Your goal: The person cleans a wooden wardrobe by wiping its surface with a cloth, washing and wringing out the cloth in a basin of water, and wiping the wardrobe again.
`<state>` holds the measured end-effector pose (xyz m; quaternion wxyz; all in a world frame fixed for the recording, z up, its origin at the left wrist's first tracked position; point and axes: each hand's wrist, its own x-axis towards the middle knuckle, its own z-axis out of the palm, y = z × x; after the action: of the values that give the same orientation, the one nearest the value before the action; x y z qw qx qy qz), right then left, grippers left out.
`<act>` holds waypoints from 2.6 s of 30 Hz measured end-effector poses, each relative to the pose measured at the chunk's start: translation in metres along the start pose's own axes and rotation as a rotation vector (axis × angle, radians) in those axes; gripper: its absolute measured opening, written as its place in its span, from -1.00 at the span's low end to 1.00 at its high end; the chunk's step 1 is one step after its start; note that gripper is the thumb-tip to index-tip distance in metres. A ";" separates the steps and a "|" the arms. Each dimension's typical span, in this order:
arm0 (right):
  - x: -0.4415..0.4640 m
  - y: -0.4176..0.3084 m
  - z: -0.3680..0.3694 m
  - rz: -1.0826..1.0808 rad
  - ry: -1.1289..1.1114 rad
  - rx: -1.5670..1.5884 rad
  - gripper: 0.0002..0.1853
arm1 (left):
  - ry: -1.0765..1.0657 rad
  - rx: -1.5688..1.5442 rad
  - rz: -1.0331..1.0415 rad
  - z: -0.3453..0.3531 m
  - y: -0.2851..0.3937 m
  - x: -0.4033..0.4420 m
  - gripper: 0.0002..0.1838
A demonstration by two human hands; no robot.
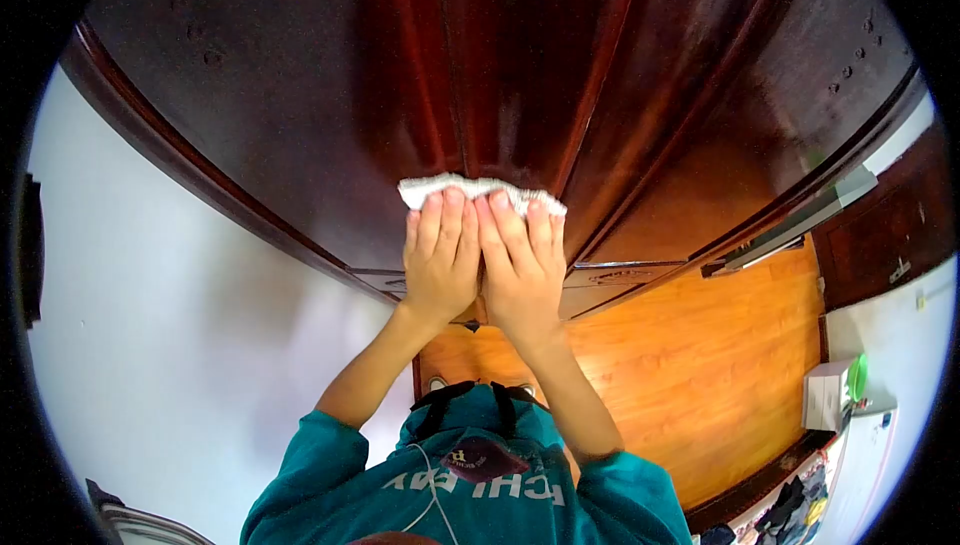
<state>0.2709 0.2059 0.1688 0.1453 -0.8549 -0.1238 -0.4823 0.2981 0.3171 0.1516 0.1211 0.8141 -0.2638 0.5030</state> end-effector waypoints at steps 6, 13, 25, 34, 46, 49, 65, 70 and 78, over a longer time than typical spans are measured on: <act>-0.003 0.009 0.014 -0.049 0.070 -0.005 -0.64 | 0.086 0.033 0.016 0.003 -0.003 0.012 -0.59; -0.086 0.004 0.048 -0.069 -0.131 -0.068 -0.61 | -0.121 -0.061 -0.011 0.035 -0.013 -0.096 -0.56; -0.057 -0.029 0.045 -0.085 -0.239 0.063 -0.63 | -0.043 0.022 -0.020 0.026 -0.046 -0.101 -0.53; -0.088 -0.041 0.077 -0.163 -0.270 0.073 -0.59 | -0.076 0.036 -0.012 0.031 -0.069 -0.153 -0.66; -0.027 -0.090 0.076 -0.212 -0.259 0.103 -0.54 | -0.003 0.138 -0.141 0.001 -0.109 -0.123 -0.60; -0.044 -0.090 0.086 -0.216 -0.253 0.078 -0.54 | -0.006 0.098 -0.118 0.004 -0.108 -0.142 -0.59; -0.057 -0.132 0.128 -0.308 -0.345 0.216 -0.48 | -0.126 0.035 -0.444 -0.001 -0.130 -0.191 -0.51; -0.044 -0.144 0.125 -0.277 -0.304 0.196 -0.49 | -0.049 0.063 -0.367 -0.026 -0.137 -0.168 -0.50; 0.001 -0.166 0.116 -0.282 -0.162 0.301 -0.55 | 0.141 0.112 -0.326 -0.045 -0.157 -0.138 -0.52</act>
<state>0.3047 0.4022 0.1336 0.1922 -0.8338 -0.3240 -0.4035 0.3022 0.5109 0.0613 0.1738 0.8144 -0.0907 0.5462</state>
